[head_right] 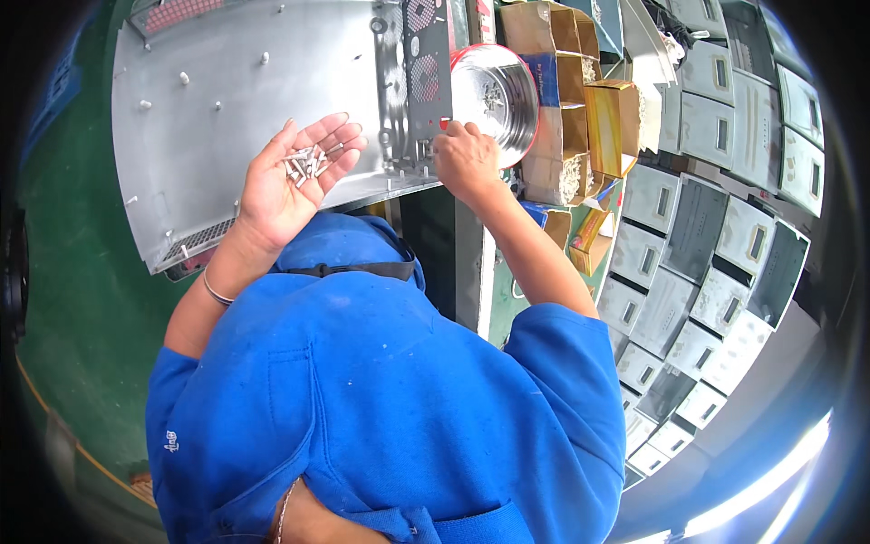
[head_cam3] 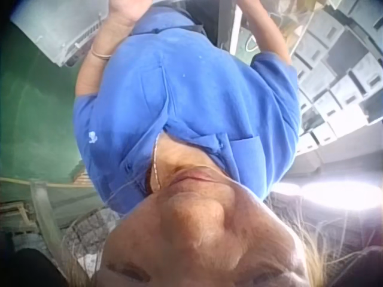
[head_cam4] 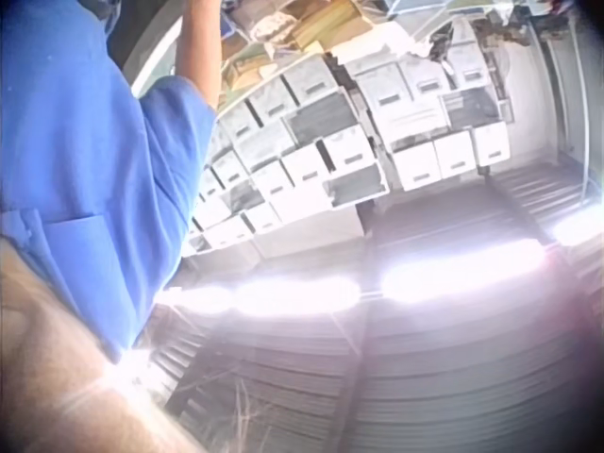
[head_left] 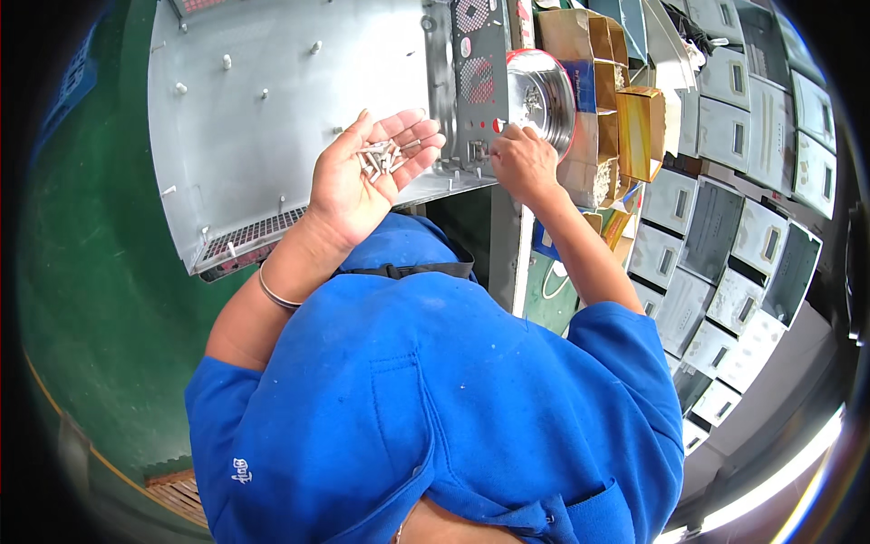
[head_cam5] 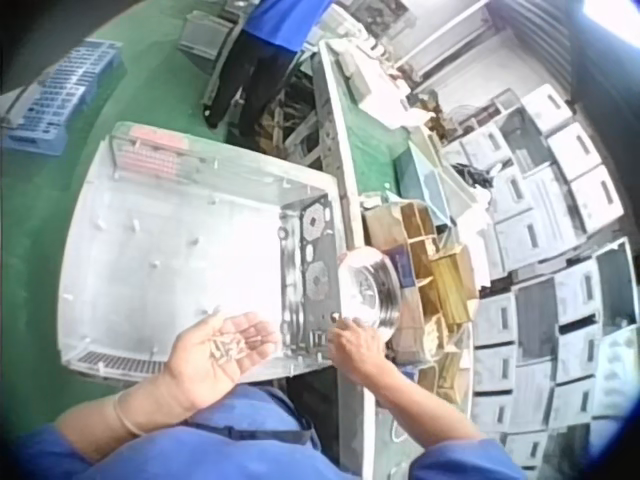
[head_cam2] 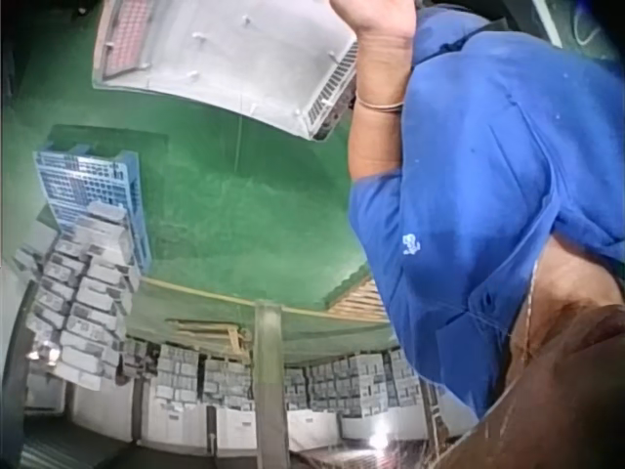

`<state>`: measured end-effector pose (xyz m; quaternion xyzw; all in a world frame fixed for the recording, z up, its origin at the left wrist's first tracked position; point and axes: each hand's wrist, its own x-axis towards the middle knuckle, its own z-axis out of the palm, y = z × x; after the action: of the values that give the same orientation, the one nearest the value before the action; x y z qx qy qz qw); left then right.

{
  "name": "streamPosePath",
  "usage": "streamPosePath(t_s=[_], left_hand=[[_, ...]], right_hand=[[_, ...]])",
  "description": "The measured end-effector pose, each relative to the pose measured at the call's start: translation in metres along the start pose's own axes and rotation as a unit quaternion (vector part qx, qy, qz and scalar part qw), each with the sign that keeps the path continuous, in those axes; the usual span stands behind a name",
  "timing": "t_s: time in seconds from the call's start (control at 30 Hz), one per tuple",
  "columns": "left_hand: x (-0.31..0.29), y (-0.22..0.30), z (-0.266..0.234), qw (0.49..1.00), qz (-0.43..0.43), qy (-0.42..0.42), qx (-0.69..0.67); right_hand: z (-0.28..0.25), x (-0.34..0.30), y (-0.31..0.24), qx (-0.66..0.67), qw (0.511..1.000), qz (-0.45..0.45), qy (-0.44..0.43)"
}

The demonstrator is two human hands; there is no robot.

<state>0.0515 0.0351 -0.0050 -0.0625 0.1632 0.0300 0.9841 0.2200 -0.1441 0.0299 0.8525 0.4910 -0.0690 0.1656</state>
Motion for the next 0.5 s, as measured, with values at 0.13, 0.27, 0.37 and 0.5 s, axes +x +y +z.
streamPosePath(t_s=[0.13,0.27,0.37,0.5], left_hand=[[-0.001,0.000,-0.003,1.000,0.001,0.000,-0.006],[-0.004,0.001,-0.006,1.000,-0.004,-0.008,-0.009],[-0.004,0.002,-0.008,1.000,0.001,-0.009,-0.011],[-0.005,0.003,-0.010,1.000,0.007,-0.013,-0.010]], right_hand=[[0.005,0.008,-0.007,-0.105,0.992,-0.032,-0.070],[0.009,0.011,-0.008,-0.126,0.989,-0.049,-0.068],[0.014,0.008,-0.008,-0.122,0.989,-0.056,-0.070],[0.016,0.008,-0.007,-0.120,0.988,-0.055,-0.078]])
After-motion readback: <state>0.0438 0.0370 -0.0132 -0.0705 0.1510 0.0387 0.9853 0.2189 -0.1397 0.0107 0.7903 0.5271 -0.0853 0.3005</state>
